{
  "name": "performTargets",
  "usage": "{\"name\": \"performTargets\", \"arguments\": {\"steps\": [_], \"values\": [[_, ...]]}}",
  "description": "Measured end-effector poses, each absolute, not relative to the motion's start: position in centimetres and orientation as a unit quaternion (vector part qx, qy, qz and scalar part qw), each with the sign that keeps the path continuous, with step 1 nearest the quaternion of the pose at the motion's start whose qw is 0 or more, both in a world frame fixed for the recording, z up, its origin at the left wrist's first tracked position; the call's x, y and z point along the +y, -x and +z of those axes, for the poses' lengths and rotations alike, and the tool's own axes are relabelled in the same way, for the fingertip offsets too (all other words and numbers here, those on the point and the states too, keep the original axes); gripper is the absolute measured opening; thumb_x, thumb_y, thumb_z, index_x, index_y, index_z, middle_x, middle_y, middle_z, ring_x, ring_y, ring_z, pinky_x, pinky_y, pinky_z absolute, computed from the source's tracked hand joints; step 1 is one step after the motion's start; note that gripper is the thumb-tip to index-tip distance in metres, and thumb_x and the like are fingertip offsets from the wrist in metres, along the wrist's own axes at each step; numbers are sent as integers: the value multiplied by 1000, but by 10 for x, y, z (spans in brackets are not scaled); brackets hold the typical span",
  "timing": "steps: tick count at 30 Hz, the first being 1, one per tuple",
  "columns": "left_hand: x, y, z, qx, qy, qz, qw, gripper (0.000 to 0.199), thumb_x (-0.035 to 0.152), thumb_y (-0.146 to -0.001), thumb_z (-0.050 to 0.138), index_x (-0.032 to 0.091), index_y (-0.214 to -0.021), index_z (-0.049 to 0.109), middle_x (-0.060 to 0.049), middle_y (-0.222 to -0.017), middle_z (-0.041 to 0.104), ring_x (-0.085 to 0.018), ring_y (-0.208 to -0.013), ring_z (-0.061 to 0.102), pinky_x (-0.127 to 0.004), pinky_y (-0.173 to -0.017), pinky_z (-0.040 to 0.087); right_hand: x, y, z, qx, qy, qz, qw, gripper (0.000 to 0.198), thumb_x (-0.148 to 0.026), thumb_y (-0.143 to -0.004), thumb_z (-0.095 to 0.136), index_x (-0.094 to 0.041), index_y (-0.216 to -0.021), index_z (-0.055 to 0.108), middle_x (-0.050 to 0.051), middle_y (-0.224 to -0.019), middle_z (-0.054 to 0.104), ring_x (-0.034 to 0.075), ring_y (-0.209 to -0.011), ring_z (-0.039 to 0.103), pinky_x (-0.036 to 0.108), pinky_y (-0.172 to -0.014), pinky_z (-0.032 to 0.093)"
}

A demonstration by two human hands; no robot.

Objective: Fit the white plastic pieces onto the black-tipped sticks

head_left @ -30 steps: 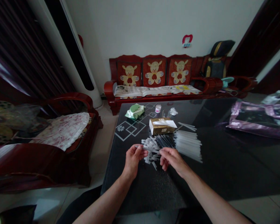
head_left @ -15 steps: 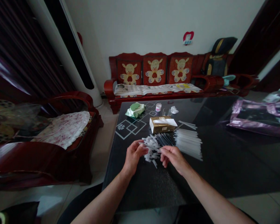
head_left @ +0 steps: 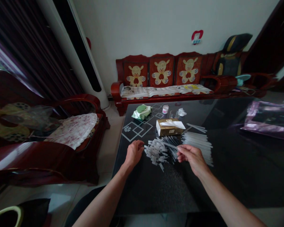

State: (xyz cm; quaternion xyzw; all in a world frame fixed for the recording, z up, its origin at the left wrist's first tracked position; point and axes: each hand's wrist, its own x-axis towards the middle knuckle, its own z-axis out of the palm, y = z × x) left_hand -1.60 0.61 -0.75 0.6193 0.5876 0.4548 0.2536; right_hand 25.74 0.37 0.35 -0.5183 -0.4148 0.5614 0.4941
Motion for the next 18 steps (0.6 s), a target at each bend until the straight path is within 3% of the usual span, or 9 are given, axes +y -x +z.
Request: {"name": "performTargets", "arguments": {"steps": [6,12,18], "values": [[14,14,-16,585,-708,361,161,23,10,-77,55,18,-92,70,-7,-91,67,-18,-82,62,-30,-78,45,6,-262,10,-417,522,539,513,35,-41,-63,77,-12,-79,65,3,-58,64,13,-44,57,25,-41,49],[3,-4,-10,539,-748,346,176,26,13,-81,53,20,-100,70,-8,-94,65,-18,-81,61,-28,-74,45,11,-277,12,-421,538,500,532,34,-40,-63,77,-12,-78,65,3,-56,63,13,-42,55,25,-39,47],[-22,-33,-3,459,-775,370,227,20,19,-84,54,23,-95,71,-7,-89,66,-19,-81,61,-27,-75,44,10,-282,14,-433,548,481,531,32,-40,-63,77,-13,-76,65,2,-55,63,12,-40,54,23,-37,46]]}}
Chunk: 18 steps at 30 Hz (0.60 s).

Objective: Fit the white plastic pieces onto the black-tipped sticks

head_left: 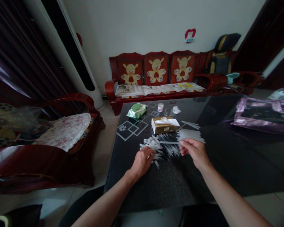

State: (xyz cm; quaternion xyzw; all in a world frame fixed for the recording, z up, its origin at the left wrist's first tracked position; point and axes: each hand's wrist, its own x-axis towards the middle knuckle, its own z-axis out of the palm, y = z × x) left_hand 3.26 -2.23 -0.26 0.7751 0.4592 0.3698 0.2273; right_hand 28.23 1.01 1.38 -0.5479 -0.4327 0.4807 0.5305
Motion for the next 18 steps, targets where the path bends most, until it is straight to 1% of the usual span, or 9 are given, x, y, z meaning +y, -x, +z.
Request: {"name": "performTargets", "arguments": {"steps": [4,8,11,14,18], "values": [[-24,-35,1,486,-727,417,245,15,22,-85,55,22,-86,70,-4,-80,66,-17,-71,59,-26,-68,42,5,-277,13,-435,531,513,515,34,-41,-63,77,-12,-77,65,3,-55,63,13,-42,57,24,-39,48],[-18,-33,4,497,-723,425,222,16,23,-86,54,22,-85,70,-5,-81,65,-17,-73,58,-26,-68,40,7,-275,10,-423,537,497,534,34,-40,-63,77,-12,-77,64,2,-54,63,12,-41,56,23,-38,47],[-13,-43,4,478,-769,376,198,19,23,-87,51,22,-85,70,-6,-83,64,-18,-78,58,-28,-72,41,11,-276,10,-406,546,478,556,32,-39,-63,76,-13,-75,64,2,-54,62,11,-39,55,23,-36,46],[-8,-61,3,483,-808,300,155,19,23,-87,51,20,-83,69,-8,-84,62,-20,-82,57,-29,-73,41,15,-275,10,-395,547,471,567,31,-39,-64,76,-13,-75,63,1,-54,62,11,-39,55,23,-36,47],[-2,-86,0,525,-819,210,96,12,25,-83,57,19,-86,67,-9,-89,61,-22,-87,55,-32,-76,41,18,-273,11,-398,540,469,575,31,-39,-65,75,-13,-76,63,1,-54,62,11,-39,55,22,-36,47]]}}
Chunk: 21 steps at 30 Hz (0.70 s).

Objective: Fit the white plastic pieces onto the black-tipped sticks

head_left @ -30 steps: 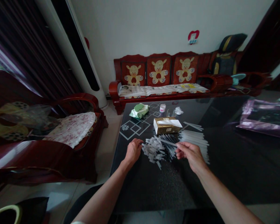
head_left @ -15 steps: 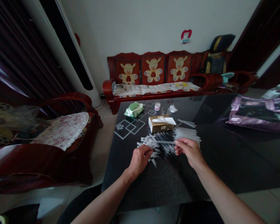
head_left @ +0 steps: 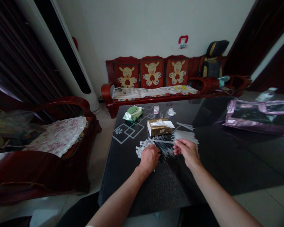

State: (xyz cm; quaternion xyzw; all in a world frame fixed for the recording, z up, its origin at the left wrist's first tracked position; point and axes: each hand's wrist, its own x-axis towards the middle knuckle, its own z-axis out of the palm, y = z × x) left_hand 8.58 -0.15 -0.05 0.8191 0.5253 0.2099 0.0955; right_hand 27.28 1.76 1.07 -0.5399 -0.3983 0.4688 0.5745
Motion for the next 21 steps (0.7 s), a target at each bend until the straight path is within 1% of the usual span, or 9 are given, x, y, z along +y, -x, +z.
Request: {"name": "performTargets", "arguments": {"steps": [3,8,11,16,19,21], "values": [[0,-99,-4,553,-812,175,61,14,30,-81,59,18,-86,65,-8,-92,59,-23,-90,54,-33,-76,42,19,-274,13,-396,536,464,584,30,-38,-65,74,-12,-76,63,1,-53,62,11,-39,55,22,-36,47],[0,-107,-9,575,-802,155,40,16,30,-83,54,17,-84,63,-9,-95,57,-24,-92,53,-33,-76,42,19,-277,18,-390,531,467,590,28,-37,-66,72,-12,-74,63,1,-53,62,11,-38,55,22,-36,47],[1,-108,-11,575,-803,153,39,15,28,-84,52,17,-83,63,-10,-94,57,-24,-93,53,-34,-75,42,18,-277,20,-390,527,472,590,28,-37,-66,72,-12,-73,63,1,-53,62,11,-39,55,22,-36,47],[3,-110,-13,572,-803,160,48,16,21,-85,48,15,-81,63,-11,-90,59,-24,-88,56,-33,-69,43,17,-277,20,-391,522,474,591,29,-38,-66,73,-12,-74,63,1,-53,62,11,-38,55,22,-36,47],[4,-109,-10,565,-789,226,83,16,20,-85,49,15,-79,63,-11,-88,62,-25,-86,58,-34,-70,44,17,-278,20,-391,518,475,594,29,-38,-67,73,-12,-74,63,1,-53,63,11,-39,55,22,-36,47],[6,-103,-5,561,-752,303,169,14,21,-83,52,16,-78,64,-9,-82,64,-22,-80,60,-34,-72,45,16,-278,21,-387,513,479,598,28,-37,-66,73,-12,-74,64,2,-54,63,12,-39,56,23,-36,48]]}}
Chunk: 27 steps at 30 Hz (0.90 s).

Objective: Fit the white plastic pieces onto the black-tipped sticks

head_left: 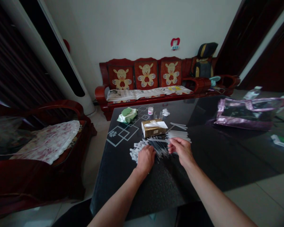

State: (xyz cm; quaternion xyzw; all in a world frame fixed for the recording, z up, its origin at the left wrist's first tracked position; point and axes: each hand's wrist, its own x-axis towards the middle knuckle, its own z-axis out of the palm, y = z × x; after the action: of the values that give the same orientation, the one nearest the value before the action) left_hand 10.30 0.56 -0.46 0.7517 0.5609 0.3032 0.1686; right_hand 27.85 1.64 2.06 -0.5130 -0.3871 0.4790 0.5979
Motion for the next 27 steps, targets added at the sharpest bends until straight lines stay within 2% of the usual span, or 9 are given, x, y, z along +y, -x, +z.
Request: {"name": "performTargets", "arguments": {"steps": [4,7,10,14,21,24,27], "values": [[7,-73,12,516,-539,455,485,15,29,-76,63,14,-76,63,-5,-66,64,-17,-61,61,-31,-63,49,15,-278,22,-373,498,506,598,28,-35,-65,75,-12,-74,64,2,-55,63,12,-40,57,24,-38,49],[2,-41,20,457,-417,504,603,23,30,-69,73,12,-81,65,-5,-69,66,-14,-61,62,-28,-64,51,14,-274,20,-374,485,536,581,28,-35,-64,76,-11,-75,64,2,-56,64,13,-41,57,24,-39,50],[-4,-17,18,435,-387,516,628,30,28,-67,75,10,-91,69,-7,-77,68,-11,-67,62,-25,-69,50,12,-267,18,-380,472,570,555,29,-35,-64,76,-11,-76,65,3,-57,65,13,-42,58,25,-41,50],[-7,-8,8,421,-366,524,644,28,26,-66,77,8,-85,70,-8,-78,68,-12,-70,62,-26,-75,51,9,-258,17,-387,471,588,531,29,-35,-65,76,-11,-79,66,3,-58,65,14,-45,59,25,-42,51],[-7,-13,9,411,-324,543,657,28,25,-64,79,11,-82,62,-8,-77,68,-18,-75,67,-33,-80,53,5,-254,13,-408,468,602,501,30,-36,-68,75,-11,-82,67,4,-60,66,14,-45,60,25,-43,51],[-10,-11,10,424,-328,538,651,30,26,-64,78,11,-82,60,-8,-77,69,-19,-75,68,-31,-74,54,6,-255,9,-405,471,606,497,29,-36,-68,75,-12,-83,67,4,-60,66,14,-46,60,26,-44,51],[-10,-12,8,450,-364,515,632,32,28,-63,78,12,-82,59,-7,-74,69,-16,-66,67,-28,-63,54,10,-258,8,-394,474,597,514,29,-35,-66,76,-12,-81,67,3,-59,66,14,-44,59,26,-43,51]]}}
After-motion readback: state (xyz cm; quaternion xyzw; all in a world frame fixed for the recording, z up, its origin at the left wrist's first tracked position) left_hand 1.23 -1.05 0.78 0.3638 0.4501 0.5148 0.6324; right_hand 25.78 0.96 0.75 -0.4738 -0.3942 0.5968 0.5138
